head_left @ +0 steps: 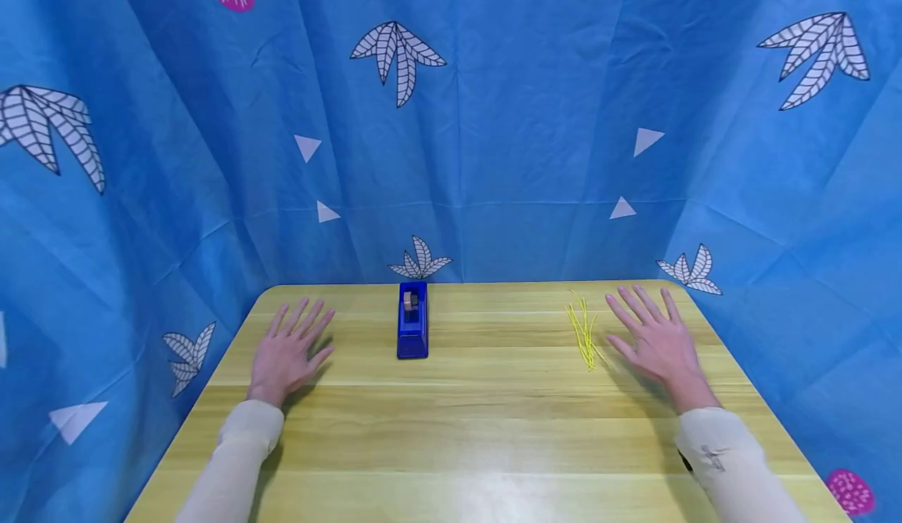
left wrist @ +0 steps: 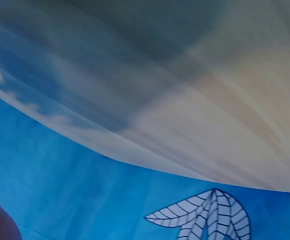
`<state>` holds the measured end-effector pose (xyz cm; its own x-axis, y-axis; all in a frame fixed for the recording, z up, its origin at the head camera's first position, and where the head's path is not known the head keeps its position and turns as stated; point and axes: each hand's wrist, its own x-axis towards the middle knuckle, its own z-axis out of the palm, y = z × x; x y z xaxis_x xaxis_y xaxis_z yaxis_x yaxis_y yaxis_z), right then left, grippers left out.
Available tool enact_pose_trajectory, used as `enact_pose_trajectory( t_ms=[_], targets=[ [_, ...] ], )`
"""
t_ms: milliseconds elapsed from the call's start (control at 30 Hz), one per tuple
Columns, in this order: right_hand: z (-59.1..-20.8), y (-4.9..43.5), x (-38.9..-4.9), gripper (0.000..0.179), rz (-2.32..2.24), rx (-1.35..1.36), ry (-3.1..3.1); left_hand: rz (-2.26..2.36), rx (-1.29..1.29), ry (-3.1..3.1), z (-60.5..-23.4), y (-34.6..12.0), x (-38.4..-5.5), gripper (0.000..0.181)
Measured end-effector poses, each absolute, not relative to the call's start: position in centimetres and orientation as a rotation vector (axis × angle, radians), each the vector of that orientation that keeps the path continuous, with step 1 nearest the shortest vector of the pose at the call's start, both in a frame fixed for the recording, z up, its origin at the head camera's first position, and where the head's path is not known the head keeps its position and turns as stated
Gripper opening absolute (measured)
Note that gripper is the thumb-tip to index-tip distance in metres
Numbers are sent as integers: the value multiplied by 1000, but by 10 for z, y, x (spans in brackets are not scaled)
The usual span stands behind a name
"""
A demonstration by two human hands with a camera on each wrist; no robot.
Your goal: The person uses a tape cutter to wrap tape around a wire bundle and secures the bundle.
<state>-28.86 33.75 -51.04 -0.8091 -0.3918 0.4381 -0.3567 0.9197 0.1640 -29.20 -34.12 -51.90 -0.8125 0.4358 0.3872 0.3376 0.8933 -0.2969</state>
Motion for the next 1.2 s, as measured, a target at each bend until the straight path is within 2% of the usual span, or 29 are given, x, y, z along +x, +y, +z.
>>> enact_pose_trajectory(
  t_ms=[667,800,1033,1200],
  targets=[
    [-496,257,-310,74,33,634,-2543,95,-492,-2663,-518,-290,-287,67],
    [-493,233,-317,74,90,657,-2547,-187,-411,-2720,-516,-267,-281,63],
    [-487,184,-331,74,196,706,-2558,-956,-267,-2712,-513,-229,-273,56],
    [-484,147,-340,72,290,756,-2579,-1290,-175,-2640,-512,-215,-272,51]
  ],
)
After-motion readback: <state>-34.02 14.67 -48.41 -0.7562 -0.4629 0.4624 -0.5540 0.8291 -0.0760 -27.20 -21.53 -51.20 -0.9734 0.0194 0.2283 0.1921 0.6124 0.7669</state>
